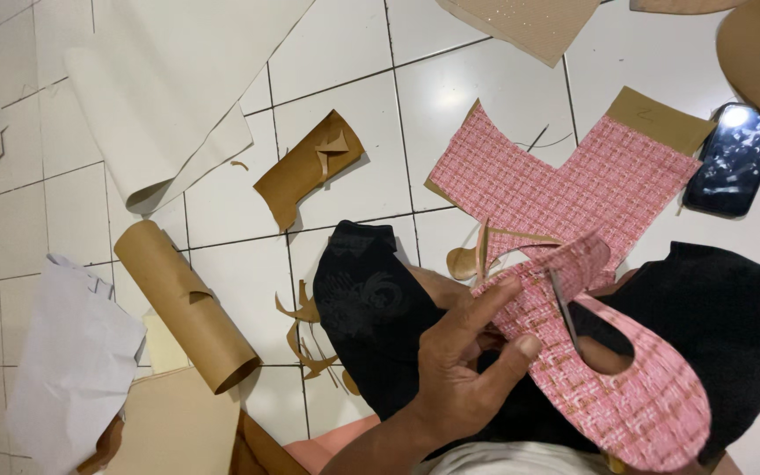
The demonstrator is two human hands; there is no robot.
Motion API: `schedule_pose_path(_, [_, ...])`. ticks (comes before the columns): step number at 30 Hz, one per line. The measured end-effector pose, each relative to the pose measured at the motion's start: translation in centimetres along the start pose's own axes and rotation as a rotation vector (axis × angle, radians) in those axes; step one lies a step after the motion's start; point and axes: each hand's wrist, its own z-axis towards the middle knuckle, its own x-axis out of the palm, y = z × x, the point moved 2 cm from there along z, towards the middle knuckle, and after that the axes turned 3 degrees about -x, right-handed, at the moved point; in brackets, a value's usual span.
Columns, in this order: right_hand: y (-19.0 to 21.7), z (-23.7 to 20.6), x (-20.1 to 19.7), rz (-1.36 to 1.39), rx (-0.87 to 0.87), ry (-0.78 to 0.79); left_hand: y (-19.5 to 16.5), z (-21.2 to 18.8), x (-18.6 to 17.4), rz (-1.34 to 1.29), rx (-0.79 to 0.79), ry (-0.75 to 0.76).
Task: The person sits on the tiled floor and traces around cardboard shoe patterns onto pink woven fabric using a pen, then cuts out the traced shoe upper pieces with scissors, trimming along the marked lines and setting the cut pieces aside.
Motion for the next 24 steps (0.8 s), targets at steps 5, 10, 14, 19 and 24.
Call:
schedule_pose_path(5, [-0.5,0.2,0.6,0.065,0.008,0.032,0.3,0.0,0.3,0.003,-0.029,0.019])
schedule_pose_path(10, [-0.6,0.4,1.2,0.204,0.019,0.142,0.7,0.5,-0.2,-0.157,-0.026,0.038])
schedule_pose_path(14, [-1.6,2.1,2.7,0.468,0.024,0.320,0.2,0.9,-2.0,-0.228,-0.087,-0.022])
schedule_pose_path(19, [-2.4,3.5,4.6,0.620,0.044,0.461,-0.3,1.6,-5.2,-0.402,-0.180,-0.024])
schedule_pose_path(24, [-0.1,2.8,2.2,0.395,-0.073,0.125,1.0,2.4,-8.1,-0.333,-0.253,-0.077])
